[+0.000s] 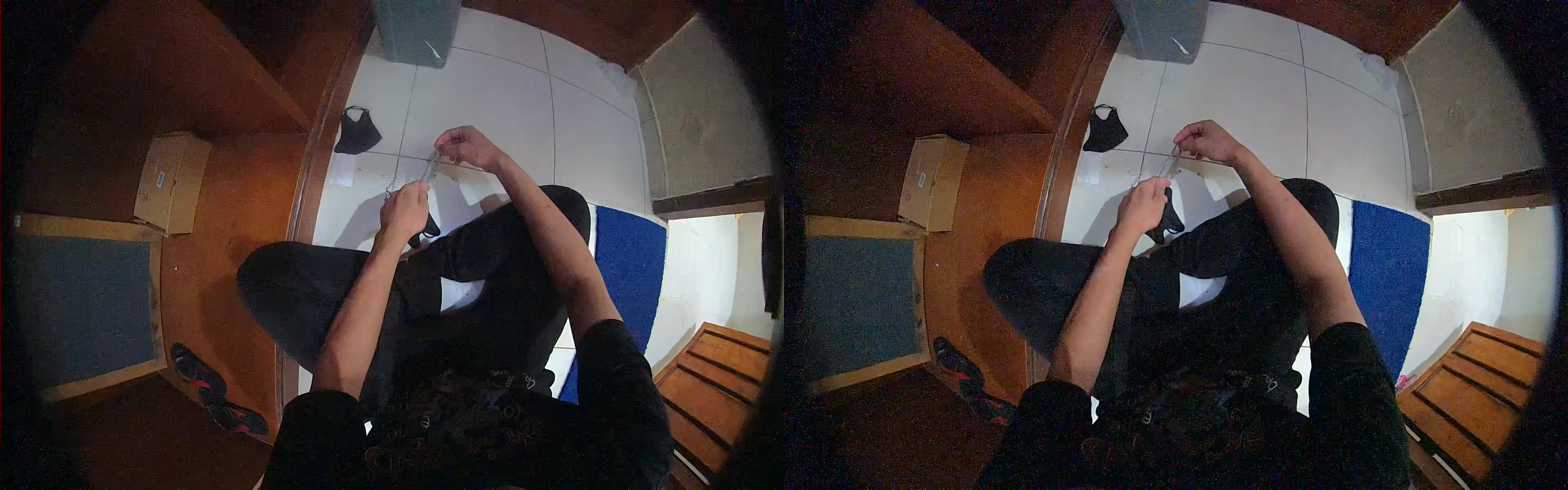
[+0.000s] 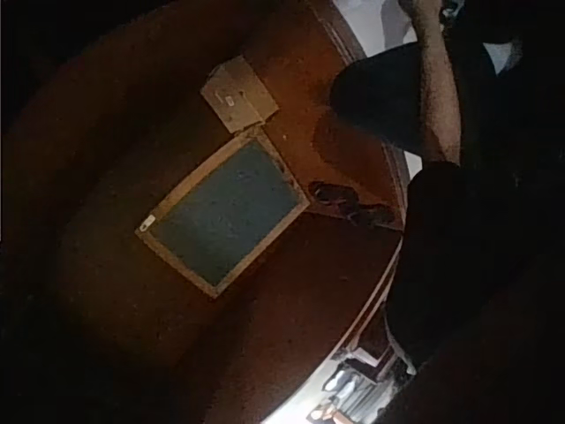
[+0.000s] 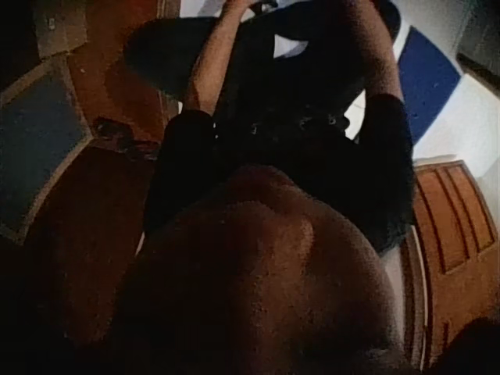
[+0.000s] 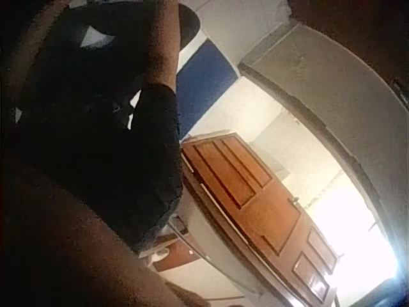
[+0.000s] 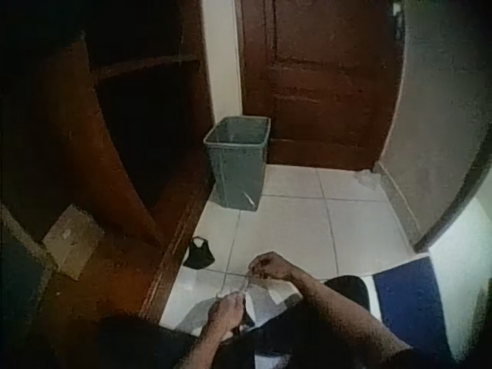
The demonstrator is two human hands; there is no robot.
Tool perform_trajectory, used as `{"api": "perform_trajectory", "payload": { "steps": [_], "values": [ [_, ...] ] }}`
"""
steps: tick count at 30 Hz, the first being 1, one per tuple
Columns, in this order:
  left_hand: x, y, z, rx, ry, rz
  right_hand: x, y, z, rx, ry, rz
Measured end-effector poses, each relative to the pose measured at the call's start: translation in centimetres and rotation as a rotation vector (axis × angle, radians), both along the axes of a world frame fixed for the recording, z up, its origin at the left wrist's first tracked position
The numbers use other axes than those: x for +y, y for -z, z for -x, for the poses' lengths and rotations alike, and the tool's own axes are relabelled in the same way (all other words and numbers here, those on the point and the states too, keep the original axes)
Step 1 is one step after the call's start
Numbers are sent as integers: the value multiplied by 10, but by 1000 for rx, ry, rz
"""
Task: Repairing or assembling a black face mask while sitting on the floor.
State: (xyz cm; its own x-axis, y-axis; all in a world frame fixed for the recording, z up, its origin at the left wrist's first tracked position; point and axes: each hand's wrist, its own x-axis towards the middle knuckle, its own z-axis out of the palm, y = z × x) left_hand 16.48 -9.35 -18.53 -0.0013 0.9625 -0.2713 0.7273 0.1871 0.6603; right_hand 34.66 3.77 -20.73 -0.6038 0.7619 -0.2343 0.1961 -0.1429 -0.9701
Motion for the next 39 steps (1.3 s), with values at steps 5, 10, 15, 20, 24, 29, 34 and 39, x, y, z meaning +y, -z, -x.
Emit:
{"api": "perform_trajectory", "payload": {
  "steps": [5,10,15,20,24,29,34,39],
  "values": [
    [1,-2,-1,102,40,142,-1,-3,5,-65,28,64],
    [-5,-7,-7,70,-21,-27,0,2,-4,-62,4,-83],
    [-10,5,0,143,-50,-229,-8,-10,1,-153,38,-122],
    [-3,8,-4,41,-115,-392,-9,-27,-2,-123,19,41],
    [-3,0,-5,-189,-138,-335,-14,-41,2,-43,-123,194],
    [-4,-8,-5,-360,-150,-231,-16,-54,6,-68,-131,308],
    [-3,-15,-8,-426,-115,-280,-31,-50,6,-48,-33,145],
    [2,5,-6,-350,-175,-236,-52,-39,34,34,77,27]
  ]
}}
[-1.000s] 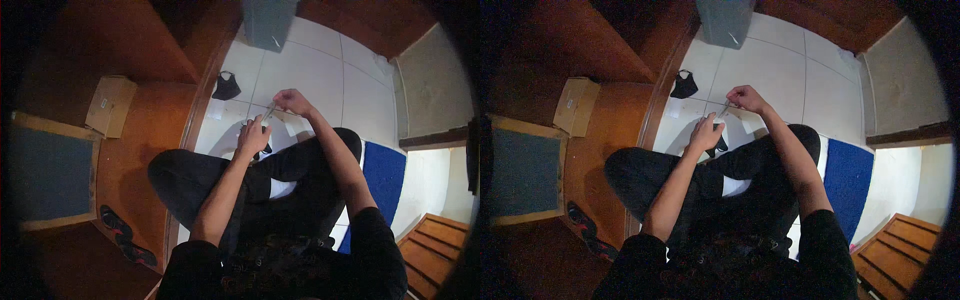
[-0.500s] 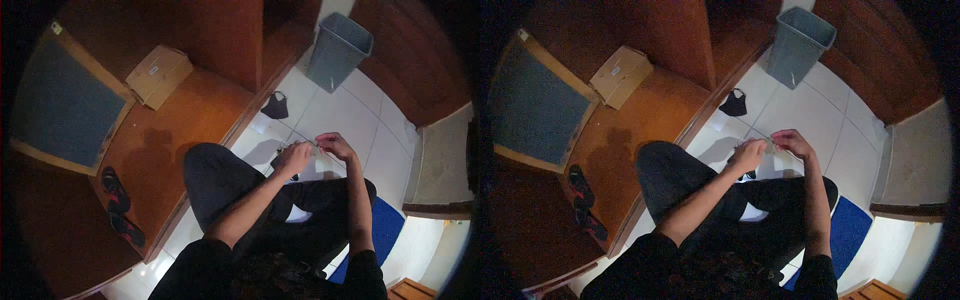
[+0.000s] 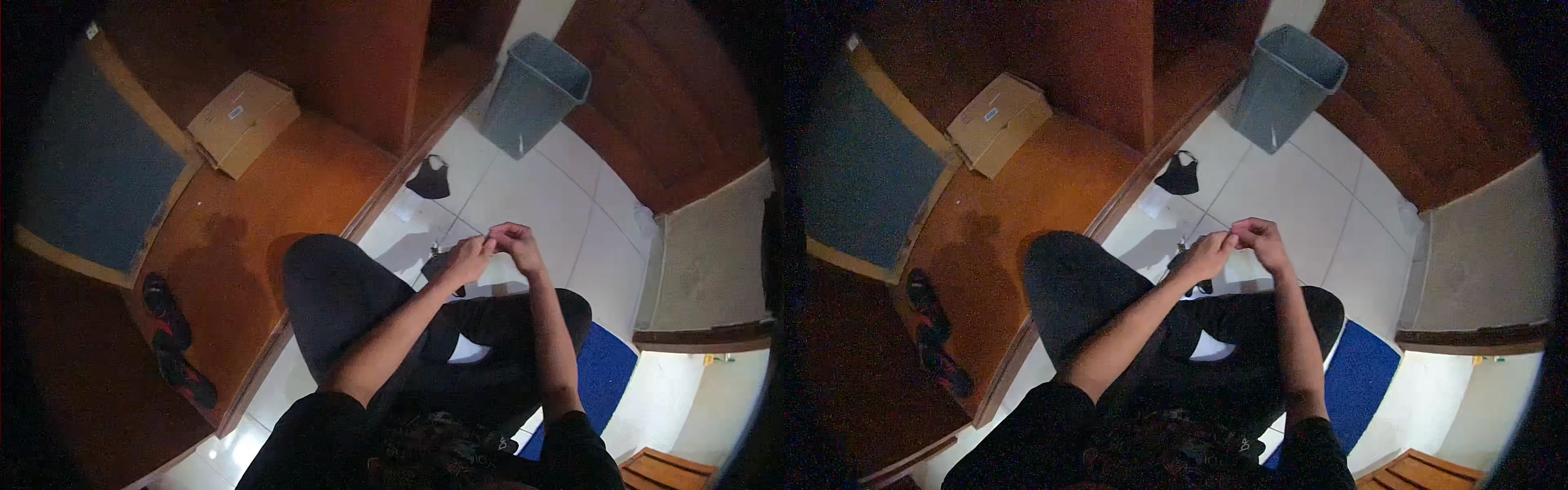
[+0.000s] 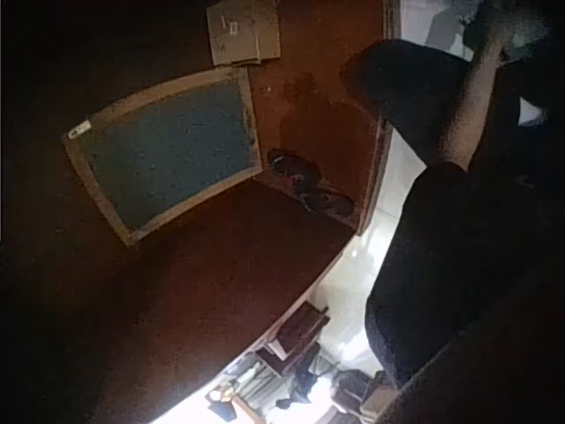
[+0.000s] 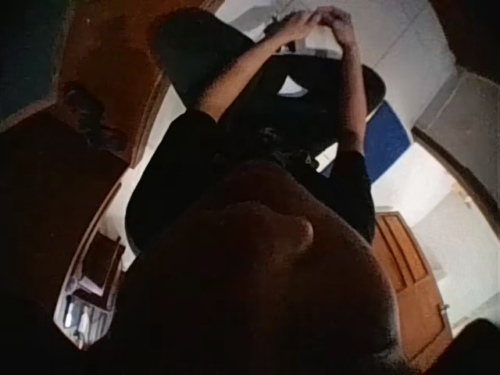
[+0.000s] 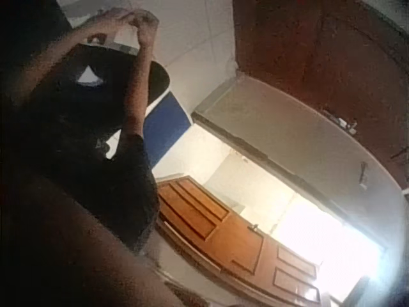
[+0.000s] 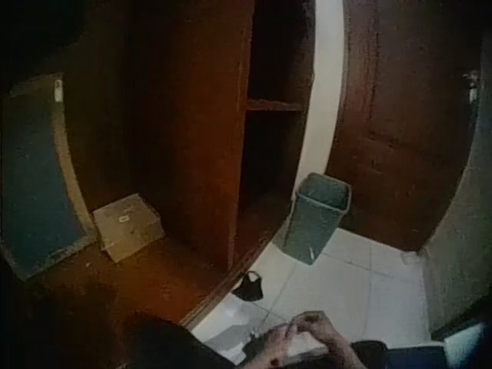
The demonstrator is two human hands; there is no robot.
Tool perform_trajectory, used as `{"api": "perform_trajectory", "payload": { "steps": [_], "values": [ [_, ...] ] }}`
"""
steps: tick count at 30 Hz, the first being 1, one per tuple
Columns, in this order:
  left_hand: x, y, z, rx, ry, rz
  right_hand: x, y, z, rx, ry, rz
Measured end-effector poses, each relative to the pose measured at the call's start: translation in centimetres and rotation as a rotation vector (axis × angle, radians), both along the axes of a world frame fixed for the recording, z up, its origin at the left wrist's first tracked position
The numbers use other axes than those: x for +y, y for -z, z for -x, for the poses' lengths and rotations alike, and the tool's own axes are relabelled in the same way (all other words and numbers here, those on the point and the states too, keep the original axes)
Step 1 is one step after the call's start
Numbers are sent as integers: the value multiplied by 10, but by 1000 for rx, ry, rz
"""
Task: Repairing or assembling a black face mask while sitting on the floor.
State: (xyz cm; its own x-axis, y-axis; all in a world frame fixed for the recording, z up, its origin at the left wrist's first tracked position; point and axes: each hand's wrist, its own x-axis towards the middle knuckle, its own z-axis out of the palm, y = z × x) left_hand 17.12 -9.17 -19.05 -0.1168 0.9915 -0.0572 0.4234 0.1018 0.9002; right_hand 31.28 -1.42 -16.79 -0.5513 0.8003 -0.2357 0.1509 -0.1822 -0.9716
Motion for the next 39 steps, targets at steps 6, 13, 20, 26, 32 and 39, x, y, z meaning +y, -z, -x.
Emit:
{"api": "perform_trajectory", "payload": {
  "steps": [6,13,20,26,32,39],
  "values": [
    [-6,-26,0,-11,55,12,-15,-13,-5,-56,58,-110],
    [-10,-17,-7,-15,92,75,-21,1,-16,-54,52,-14],
    [-2,-13,-13,99,37,73,52,-19,-37,63,138,-45],
    [-3,-18,1,159,35,110,137,-111,-19,193,344,-190],
    [-2,-15,-5,164,122,140,181,-215,11,302,511,-347],
    [-7,-12,-3,170,102,117,179,-203,31,324,449,-255]
  ]
}}
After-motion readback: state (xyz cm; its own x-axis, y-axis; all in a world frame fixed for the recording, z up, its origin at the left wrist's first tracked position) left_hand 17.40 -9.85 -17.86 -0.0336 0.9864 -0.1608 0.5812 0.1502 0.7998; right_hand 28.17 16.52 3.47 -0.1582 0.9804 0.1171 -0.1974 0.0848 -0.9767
